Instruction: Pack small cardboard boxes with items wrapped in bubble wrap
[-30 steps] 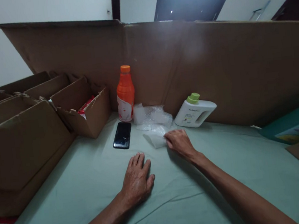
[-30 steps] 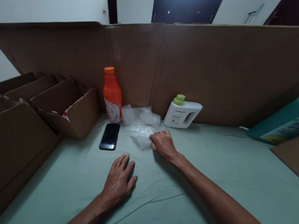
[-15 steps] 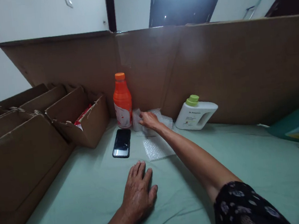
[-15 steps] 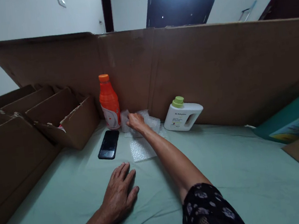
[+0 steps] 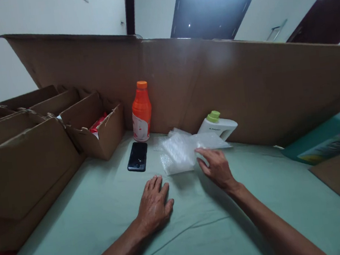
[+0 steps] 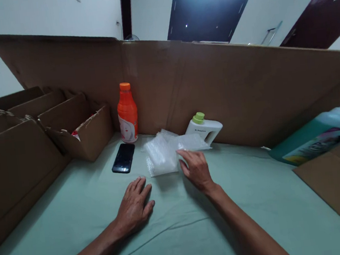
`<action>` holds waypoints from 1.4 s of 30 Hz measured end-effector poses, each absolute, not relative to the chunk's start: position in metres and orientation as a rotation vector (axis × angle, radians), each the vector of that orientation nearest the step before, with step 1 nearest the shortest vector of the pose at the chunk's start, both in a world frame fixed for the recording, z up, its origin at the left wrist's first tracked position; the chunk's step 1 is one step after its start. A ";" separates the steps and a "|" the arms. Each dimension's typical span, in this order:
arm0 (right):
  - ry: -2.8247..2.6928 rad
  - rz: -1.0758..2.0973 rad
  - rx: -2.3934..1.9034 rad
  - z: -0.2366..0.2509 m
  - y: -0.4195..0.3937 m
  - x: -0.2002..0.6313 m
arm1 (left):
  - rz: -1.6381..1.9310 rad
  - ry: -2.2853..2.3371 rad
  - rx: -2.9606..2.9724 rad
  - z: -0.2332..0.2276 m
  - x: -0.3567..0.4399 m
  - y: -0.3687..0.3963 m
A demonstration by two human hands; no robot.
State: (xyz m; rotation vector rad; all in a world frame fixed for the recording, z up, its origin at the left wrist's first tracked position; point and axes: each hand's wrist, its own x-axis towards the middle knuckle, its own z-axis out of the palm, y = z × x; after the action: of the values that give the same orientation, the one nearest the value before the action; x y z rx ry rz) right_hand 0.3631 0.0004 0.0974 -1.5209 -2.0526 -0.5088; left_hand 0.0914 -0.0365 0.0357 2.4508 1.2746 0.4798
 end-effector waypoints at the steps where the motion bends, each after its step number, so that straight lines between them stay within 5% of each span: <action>1: -2.070 -0.451 -1.541 0.083 -0.012 0.369 | 0.484 1.275 2.457 0.035 0.091 -0.037; 8: -1.946 -0.223 -1.725 0.056 -0.062 0.379 | 0.488 1.281 2.486 0.034 0.090 -0.037; 22: -2.283 -0.246 -1.733 0.051 0.015 0.328 | 0.474 1.289 2.488 0.034 0.091 -0.036; 33: -1.986 -0.413 -1.917 0.069 0.055 0.325 | 0.453 1.289 2.490 0.034 0.091 -0.036; 42: -2.238 -0.247 -1.786 0.064 0.022 0.320 | 0.473 1.276 2.499 0.032 0.091 -0.035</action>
State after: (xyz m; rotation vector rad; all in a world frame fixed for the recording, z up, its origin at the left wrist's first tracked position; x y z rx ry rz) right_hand 0.3197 0.0223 0.0638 -1.7864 -2.2376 -0.2466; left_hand 0.0914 -0.0354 0.0315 2.4988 1.2758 0.4730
